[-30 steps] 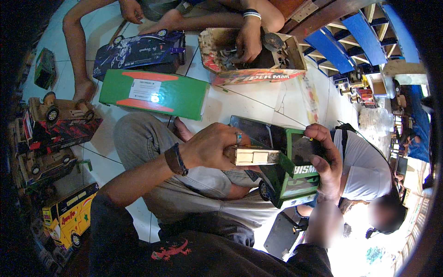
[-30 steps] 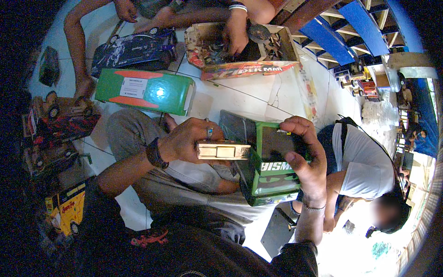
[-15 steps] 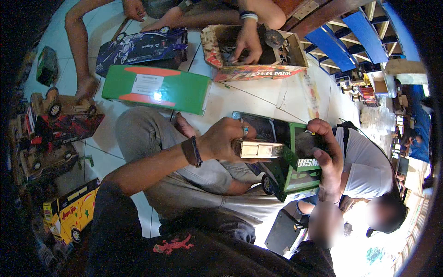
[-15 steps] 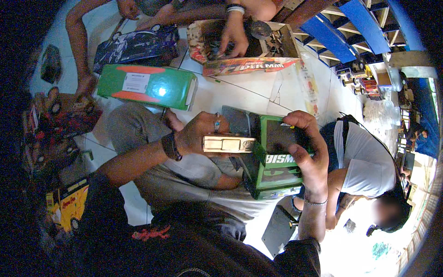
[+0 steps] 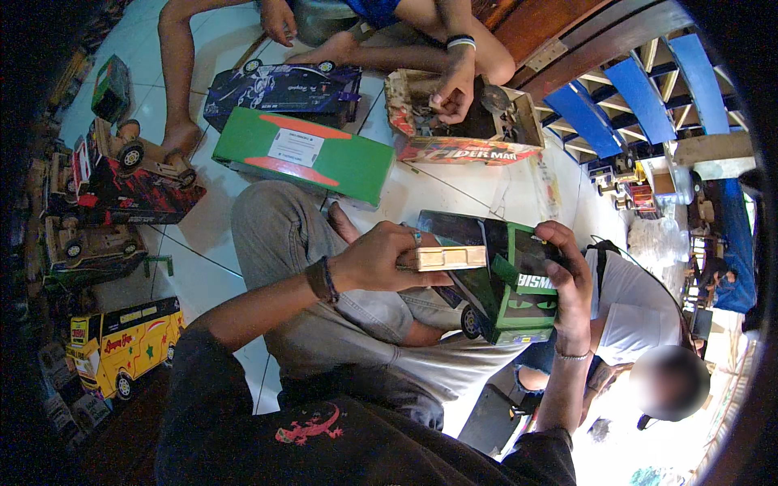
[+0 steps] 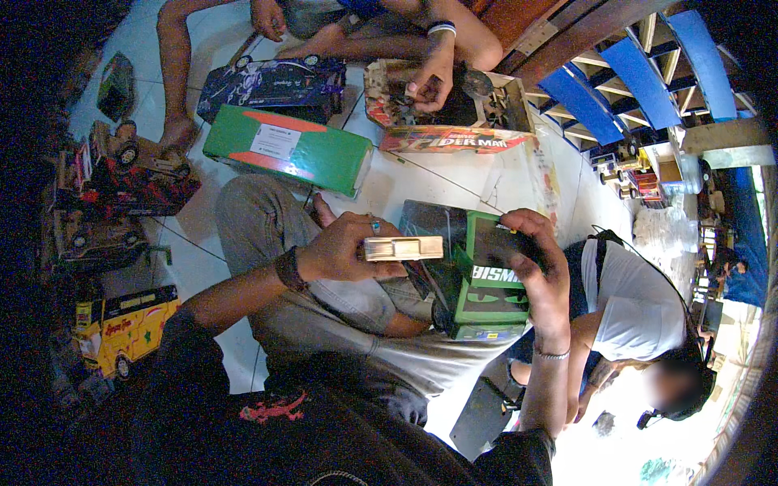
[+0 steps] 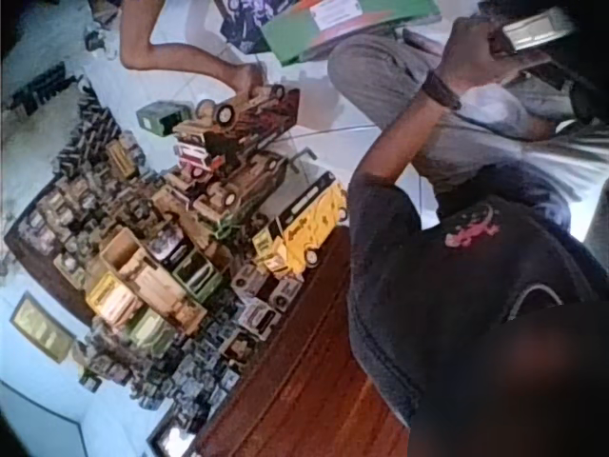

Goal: The person assembles a wooden toy car by inserting a rectangular wooden block into a green cardboard box using a small hammer. They repeatedly tap the block into place, adjust the box, and inspect the fit while sitting on the floor.

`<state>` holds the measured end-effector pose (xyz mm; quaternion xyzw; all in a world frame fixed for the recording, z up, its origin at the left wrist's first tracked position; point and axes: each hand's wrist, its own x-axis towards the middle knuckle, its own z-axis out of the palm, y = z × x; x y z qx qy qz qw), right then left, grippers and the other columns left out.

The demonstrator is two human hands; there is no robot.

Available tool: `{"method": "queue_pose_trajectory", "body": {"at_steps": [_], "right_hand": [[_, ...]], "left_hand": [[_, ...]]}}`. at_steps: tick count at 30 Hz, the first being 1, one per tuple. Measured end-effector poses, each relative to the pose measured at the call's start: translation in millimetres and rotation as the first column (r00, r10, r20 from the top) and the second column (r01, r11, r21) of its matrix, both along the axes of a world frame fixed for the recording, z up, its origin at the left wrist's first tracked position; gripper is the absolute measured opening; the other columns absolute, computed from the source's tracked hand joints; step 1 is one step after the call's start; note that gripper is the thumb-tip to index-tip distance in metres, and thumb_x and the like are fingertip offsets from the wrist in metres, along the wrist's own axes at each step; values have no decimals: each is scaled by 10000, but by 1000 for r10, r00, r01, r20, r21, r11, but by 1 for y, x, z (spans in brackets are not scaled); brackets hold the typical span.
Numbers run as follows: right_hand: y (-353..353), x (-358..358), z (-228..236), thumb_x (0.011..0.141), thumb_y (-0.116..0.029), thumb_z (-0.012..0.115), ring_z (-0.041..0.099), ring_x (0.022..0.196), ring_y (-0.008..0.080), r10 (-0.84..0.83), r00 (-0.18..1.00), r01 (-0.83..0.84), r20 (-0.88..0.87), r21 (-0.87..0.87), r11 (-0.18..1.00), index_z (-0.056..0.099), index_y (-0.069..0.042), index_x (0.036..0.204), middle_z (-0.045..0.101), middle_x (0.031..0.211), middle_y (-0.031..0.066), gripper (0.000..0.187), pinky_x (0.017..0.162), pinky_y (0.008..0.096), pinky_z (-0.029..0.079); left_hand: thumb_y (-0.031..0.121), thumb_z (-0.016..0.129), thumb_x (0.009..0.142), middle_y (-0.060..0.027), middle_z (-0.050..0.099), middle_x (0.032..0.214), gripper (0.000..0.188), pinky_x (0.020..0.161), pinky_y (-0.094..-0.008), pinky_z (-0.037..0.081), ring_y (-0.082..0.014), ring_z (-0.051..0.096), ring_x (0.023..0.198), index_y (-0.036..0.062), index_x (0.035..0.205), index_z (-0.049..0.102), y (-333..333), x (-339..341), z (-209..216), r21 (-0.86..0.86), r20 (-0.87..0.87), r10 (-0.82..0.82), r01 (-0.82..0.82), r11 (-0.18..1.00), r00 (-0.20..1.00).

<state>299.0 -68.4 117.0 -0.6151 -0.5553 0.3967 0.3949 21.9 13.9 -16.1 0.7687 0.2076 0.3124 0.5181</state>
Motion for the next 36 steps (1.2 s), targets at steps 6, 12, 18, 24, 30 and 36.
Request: {"method": "queue_pose_trajectory", "body": {"at_steps": [6, 12, 18, 24, 30, 36], "right_hand": [[-2, -3, 0, 856, -348, 664, 508, 1251, 232, -1, 999, 1, -42, 1, 1000, 628, 39, 1228, 551, 1298, 135, 537, 1100, 356, 351], [-5, -3, 0, 850, -310, 662, 508, 1262, 236, 22, 998, -21, -53, 11, 1000, 631, 29, 1237, 553, 1303, 130, 516, 1107, 353, 350], [-6, 0, -1, 860, -393, 686, 506, 1263, 210, 41, 997, -42, -62, -18, 999, 599, 47, 1266, 495, 1359, 105, 605, 1087, 324, 371], [-6, -3, 0, 832, -288, 647, 507, 1260, 230, 0, 995, -1, -95, -15, 1000, 624, 36, 1236, 544, 1310, 120, 518, 1108, 343, 346], [-5, -2, 0, 825, -285, 641, 507, 1254, 227, 16, 999, -16, -38, -6, 1000, 615, 41, 1230, 544, 1300, 120, 520, 1106, 341, 345], [-5, -4, 0, 830, -301, 648, 498, 1258, 231, 14, 998, -14, -64, -6, 1000, 606, 43, 1214, 542, 1286, 123, 517, 1111, 345, 332]], "left_hand": [[318, 891, 750, -99, 744, 920, 416, 743, -358, 549, -273, 724, 805, 66, 1036, 725, 2, -8, 15, 56, 8, -84, 83, 995, 996], [309, 891, 746, -107, 736, 884, 399, 699, -365, 548, -279, 723, 779, 71, 1020, 725, 9, -5, 23, 145, -60, -121, 129, 981, 991], [345, 874, 769, -102, 717, 818, 386, 649, -366, 538, -280, 707, 730, 78, 1008, 731, 18, -1, 23, 183, -112, -157, 175, 967, 981], [482, 817, 803, -102, 621, 632, 420, 562, -396, 482, -304, 654, 599, 85, 882, 707, 25, 3, 27, 223, -17, -140, 140, 965, 990], [376, 811, 778, -109, 639, 691, 356, 622, -421, 512, -322, 674, 678, 80, 949, 709, 32, 4, 28, 231, -62, -148, 159, 960, 987], [233, 788, 772, -99, 656, 807, 269, 659, -430, 528, -337, 666, 763, 71, 938, 653, 34, 10, 18, 334, -33, -155, 157, 930, 987]]}}
